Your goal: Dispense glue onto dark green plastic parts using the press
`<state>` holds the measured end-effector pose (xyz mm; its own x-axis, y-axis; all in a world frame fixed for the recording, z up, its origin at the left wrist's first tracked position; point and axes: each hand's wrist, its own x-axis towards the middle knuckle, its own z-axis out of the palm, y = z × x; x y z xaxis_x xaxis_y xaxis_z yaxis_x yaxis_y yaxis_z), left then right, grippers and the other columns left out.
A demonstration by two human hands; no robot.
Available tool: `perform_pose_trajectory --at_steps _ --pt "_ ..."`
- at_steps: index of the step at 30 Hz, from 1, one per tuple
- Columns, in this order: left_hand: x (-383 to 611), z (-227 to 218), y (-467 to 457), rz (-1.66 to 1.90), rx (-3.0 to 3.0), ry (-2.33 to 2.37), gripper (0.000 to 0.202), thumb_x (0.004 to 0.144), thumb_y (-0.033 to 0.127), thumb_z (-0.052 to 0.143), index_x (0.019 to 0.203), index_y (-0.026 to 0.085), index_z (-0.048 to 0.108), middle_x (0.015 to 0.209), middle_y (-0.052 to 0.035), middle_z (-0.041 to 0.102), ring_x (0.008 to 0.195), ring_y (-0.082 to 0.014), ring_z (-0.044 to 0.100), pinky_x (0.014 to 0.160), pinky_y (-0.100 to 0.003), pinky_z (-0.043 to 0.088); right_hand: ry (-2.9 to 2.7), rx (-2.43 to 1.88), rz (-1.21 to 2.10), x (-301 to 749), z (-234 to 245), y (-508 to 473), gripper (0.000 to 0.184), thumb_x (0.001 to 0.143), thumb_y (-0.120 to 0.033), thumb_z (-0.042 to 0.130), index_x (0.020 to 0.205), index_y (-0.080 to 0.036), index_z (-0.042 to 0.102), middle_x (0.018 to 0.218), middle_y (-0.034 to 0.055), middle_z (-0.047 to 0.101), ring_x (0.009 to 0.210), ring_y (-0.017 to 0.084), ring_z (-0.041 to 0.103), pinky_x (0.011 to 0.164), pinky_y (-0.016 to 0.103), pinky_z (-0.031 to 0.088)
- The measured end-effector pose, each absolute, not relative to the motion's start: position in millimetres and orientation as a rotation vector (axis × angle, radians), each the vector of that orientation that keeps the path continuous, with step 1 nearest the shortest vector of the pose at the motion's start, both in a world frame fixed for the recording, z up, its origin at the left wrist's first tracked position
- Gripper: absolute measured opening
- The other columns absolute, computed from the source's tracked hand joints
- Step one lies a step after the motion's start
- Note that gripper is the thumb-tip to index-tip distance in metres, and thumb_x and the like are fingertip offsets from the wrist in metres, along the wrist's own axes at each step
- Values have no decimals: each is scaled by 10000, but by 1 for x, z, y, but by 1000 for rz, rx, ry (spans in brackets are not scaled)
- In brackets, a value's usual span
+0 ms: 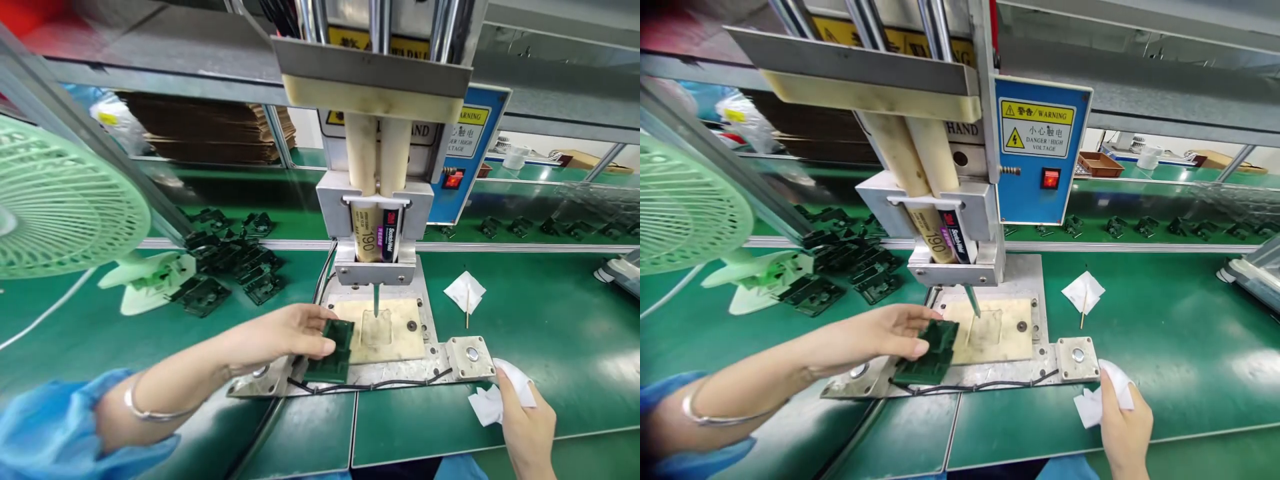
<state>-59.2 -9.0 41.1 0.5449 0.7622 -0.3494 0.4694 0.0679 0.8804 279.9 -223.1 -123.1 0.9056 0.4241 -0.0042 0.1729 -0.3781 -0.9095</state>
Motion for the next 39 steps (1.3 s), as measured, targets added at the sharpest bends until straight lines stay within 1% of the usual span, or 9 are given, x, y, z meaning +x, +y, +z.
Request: perform_pose_trajectory --at_steps 8,15,17,19,21,24,28,34,39 --pt "-9 20 -12 286 1335 841 525 607 470 897 980 184 662 1043 -96 729 1090 -281 686 1064 -462 502 -493 -1951 301 278 -124 -224 466 679 -631 718 736 -169 748 720 93 729 662 284 674 546 331 517" --pt "-6 -17 -11 412 1790 862 651 761 463 766 1296 206 499 1071 -106 663 1022 -272 675 929 -466 559 -477 -1957 297 280 -125 -223 520 672 -680 717 761 -169 742 747 104 737 696 306 689 567 355 529" --pt "-11 -18 -16 408 1933 920 748 774 468 746 1404 207 437 1301 -177 589 1241 -342 584 1032 -523 499 -440 -1965 288 281 -125 -224 543 661 -685 731 794 -159 748 777 115 747 716 316 700 572 359 538" --pt "-24 -13 -19 413 2107 1024 893 761 477 746 1504 199 337 1542 -221 377 1447 -400 366 1146 -580 376 -370 -1956 308 281 -121 -223 568 656 -682 747 834 -144 753 792 123 751 722 322 707 573 363 549" --pt "-44 -6 -20 443 2239 1169 907 786 508 696 1535 179 304 1618 -216 259 1505 -413 241 1198 -609 271 -307 -1931 360 280 -113 -219 600 651 -684 758 872 -127 755 782 123 749 710 321 706 553 358 549" --pt "-87 -1 -22 445 2192 1381 747 860 612 534 1455 168 450 1554 -199 403 1454 -410 346 1195 -608 277 -300 -1895 450 278 -98 -205 673 616 -699 777 945 -112 760 822 121 757 733 317 704 532 340 539" --pt "-137 -12 -29 361 1817 1461 785 827 728 522 1440 240 494 1521 -150 497 1373 -420 485 1113 -551 437 -417 -1825 579 276 -88 -183 715 557 -653 840 1016 -111 761 945 116 769 892 321 710 652 321 565" --pt "-148 -30 -43 545 1626 1380 656 879 634 589 1434 293 522 1260 -94 695 1152 -338 659 1009 -453 536 -347 -1788 671 277 -94 -176 798 509 -622 894 1114 -124 744 1019 103 767 963 319 708 707 318 569" --pt "-142 -33 -43 660 1406 1388 705 766 655 712 1356 283 608 1192 -76 728 1034 -303 704 857 -339 594 -313 -1778 681 275 -90 -173 810 445 -602 918 1078 -125 755 990 106 771 937 330 715 689 325 577"
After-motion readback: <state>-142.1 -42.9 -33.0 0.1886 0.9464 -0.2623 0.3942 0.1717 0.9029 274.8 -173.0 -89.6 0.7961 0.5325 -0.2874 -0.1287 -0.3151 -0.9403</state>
